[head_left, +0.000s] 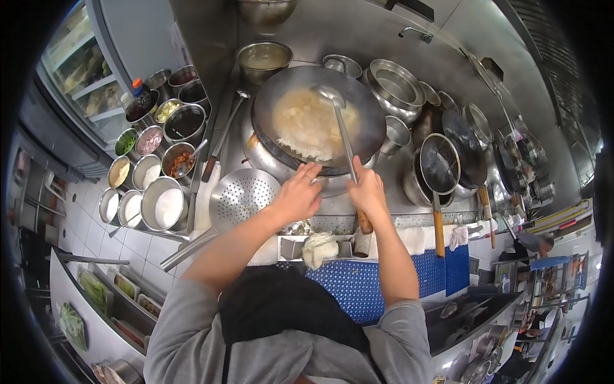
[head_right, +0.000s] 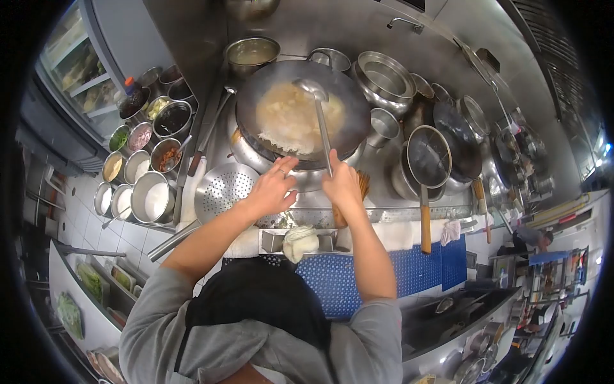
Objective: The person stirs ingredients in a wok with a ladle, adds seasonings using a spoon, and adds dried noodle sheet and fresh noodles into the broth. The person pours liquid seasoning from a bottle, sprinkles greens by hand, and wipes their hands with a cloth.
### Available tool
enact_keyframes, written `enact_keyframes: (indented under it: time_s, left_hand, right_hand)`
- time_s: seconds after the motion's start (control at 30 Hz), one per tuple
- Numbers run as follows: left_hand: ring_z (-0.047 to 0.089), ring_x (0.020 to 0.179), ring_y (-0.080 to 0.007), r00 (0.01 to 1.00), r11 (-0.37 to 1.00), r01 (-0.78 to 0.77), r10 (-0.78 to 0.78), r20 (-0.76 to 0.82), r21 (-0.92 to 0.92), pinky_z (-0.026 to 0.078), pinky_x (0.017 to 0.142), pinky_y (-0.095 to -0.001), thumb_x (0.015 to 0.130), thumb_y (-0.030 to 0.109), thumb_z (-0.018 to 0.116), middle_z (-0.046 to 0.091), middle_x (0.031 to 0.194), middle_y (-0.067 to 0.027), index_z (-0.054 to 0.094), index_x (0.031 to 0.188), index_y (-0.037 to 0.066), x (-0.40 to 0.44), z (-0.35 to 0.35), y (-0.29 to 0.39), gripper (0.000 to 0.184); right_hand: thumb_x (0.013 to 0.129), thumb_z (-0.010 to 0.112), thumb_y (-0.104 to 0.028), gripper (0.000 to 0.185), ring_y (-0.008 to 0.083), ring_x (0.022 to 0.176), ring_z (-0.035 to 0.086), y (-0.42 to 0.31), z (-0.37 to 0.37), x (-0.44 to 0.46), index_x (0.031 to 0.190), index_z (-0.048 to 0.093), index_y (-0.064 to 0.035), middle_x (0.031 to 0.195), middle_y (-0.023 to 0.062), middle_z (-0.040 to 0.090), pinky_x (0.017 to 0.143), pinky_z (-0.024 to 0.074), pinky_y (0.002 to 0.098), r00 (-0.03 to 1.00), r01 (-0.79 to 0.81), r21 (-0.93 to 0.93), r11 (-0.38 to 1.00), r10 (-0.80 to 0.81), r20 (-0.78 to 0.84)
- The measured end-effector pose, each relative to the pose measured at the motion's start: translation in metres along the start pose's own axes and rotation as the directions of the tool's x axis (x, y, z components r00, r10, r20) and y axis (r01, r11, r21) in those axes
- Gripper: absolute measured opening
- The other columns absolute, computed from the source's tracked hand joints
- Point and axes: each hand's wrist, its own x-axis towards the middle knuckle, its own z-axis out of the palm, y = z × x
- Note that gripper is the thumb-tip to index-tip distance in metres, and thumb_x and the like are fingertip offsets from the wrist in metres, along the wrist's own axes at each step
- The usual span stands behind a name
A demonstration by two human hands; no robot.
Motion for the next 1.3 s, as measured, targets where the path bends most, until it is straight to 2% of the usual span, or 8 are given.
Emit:
enact_keyframes:
  time_s: [0.17, 0.27, 0.43, 0.63, 0.8, 1.0, 1.2, 1.3]
  left_hand:
    - [0.045, 0.137, -0.0430, 1.000, 1.000, 0.017, -0.017, -0.004, 0.009, 0.036, 0.117, -0.0502, 0.078, 0.015, 0.072, 0.051, 0.142, -0.0268, 0.068, 0.091, -0.003, -0.001, 0.004, 0.002, 0.022]
    - [0.045, 0.136, -0.0428, 1.000, 1.000, 0.005, -0.005, -0.016, 0.004, 0.037, 0.117, -0.0502, 0.078, 0.015, 0.072, 0.051, 0.141, -0.0268, 0.068, 0.090, -0.003, 0.003, 0.001, -0.001, 0.022]
    - [0.045, 0.136, -0.0427, 0.999, 0.999, 0.029, -0.030, -0.029, -0.023, 0.037, 0.117, -0.0501, 0.078, 0.015, 0.071, 0.051, 0.141, -0.0265, 0.066, 0.088, -0.003, 0.001, -0.001, 0.004, 0.021]
    - [0.047, 0.133, -0.0446, 0.998, 1.000, -0.022, 0.022, -0.054, 0.007, 0.037, 0.116, -0.0503, 0.073, 0.015, 0.070, 0.053, 0.138, -0.0292, 0.069, 0.090, -0.005, 0.001, 0.003, 0.002, 0.026]
    - [0.047, 0.134, -0.0436, 0.999, 1.000, -0.002, 0.003, -0.054, 0.012, 0.039, 0.115, -0.0496, 0.074, 0.015, 0.071, 0.053, 0.138, -0.0273, 0.069, 0.090, -0.004, 0.003, 0.002, 0.004, 0.025]
    - [0.048, 0.133, -0.0427, 0.999, 1.000, -0.010, 0.010, -0.042, -0.006, 0.042, 0.113, -0.0483, 0.075, 0.015, 0.071, 0.053, 0.138, -0.0256, 0.070, 0.092, -0.005, 0.001, 0.000, -0.003, 0.026]
    - [0.046, 0.136, -0.0440, 0.999, 1.000, 0.006, -0.007, -0.043, -0.029, 0.044, 0.112, -0.0486, 0.076, 0.016, 0.071, 0.053, 0.140, -0.0245, 0.070, 0.093, -0.003, -0.001, 0.003, -0.003, 0.026]
    - [0.047, 0.135, -0.0427, 0.998, 0.999, 0.001, -0.003, -0.061, -0.040, 0.042, 0.114, -0.0486, 0.076, 0.015, 0.071, 0.053, 0.140, -0.0248, 0.069, 0.089, -0.003, -0.002, 0.005, -0.004, 0.023]
  right_hand:
    - [0.081, 0.064, -0.008, 0.061, 0.0489, 0.100, 0.064, 0.011, 0.004, 0.010, 0.141, 0.055, -0.0025, 0.099, 0.0356, 0.065, 0.091, 0.0494, 0.0498, 0.993, 0.022, -0.095, 0.995, -0.011, 0.117]
    - [0.083, 0.062, -0.010, 0.063, 0.0492, 0.095, 0.065, 0.020, 0.002, -0.025, 0.144, 0.051, -0.0033, 0.096, 0.0350, 0.065, 0.089, 0.0504, 0.0527, 0.976, 0.168, -0.152, 0.974, -0.143, 0.162]
    - [0.082, 0.065, -0.012, 0.064, 0.0480, 0.098, 0.065, 0.012, -0.007, -0.017, 0.143, 0.051, -0.0010, 0.097, 0.0355, 0.065, 0.090, 0.0500, 0.0509, 0.995, 0.019, -0.123, 0.992, -0.007, 0.096]
    - [0.082, 0.065, -0.015, 0.060, 0.0478, 0.101, 0.065, 0.015, -0.019, -0.018, 0.139, 0.055, -0.0013, 0.098, 0.0348, 0.066, 0.090, 0.0504, 0.0498, 0.996, 0.090, 0.127, 0.988, -0.093, 0.016]
    - [0.081, 0.063, -0.014, 0.056, 0.0483, 0.103, 0.064, -0.018, 0.011, 0.056, 0.136, 0.059, -0.0028, 0.101, 0.0340, 0.066, 0.092, 0.0499, 0.0518, 0.989, 0.142, 0.037, 0.989, -0.140, -0.054]
    - [0.082, 0.062, -0.010, 0.056, 0.0479, 0.103, 0.064, -0.003, 0.026, 0.058, 0.138, 0.057, -0.0043, 0.102, 0.0334, 0.067, 0.093, 0.0497, 0.0516, 0.969, 0.230, -0.246, 0.942, -0.199, 0.144]
    - [0.083, 0.067, -0.011, 0.062, 0.0406, 0.089, 0.071, 0.006, -0.030, -0.025, 0.143, 0.053, -0.0031, 0.094, 0.0292, 0.070, 0.086, 0.0524, 0.0470, 0.987, 0.132, -0.136, 0.982, -0.117, 0.107]
    - [0.082, 0.068, -0.011, 0.065, 0.0283, 0.073, 0.070, 0.007, -0.061, -0.064, 0.144, 0.052, -0.0041, 0.080, 0.0224, 0.069, 0.076, 0.0541, 0.0398, 0.984, -0.075, 0.190, 0.979, 0.042, 0.174]
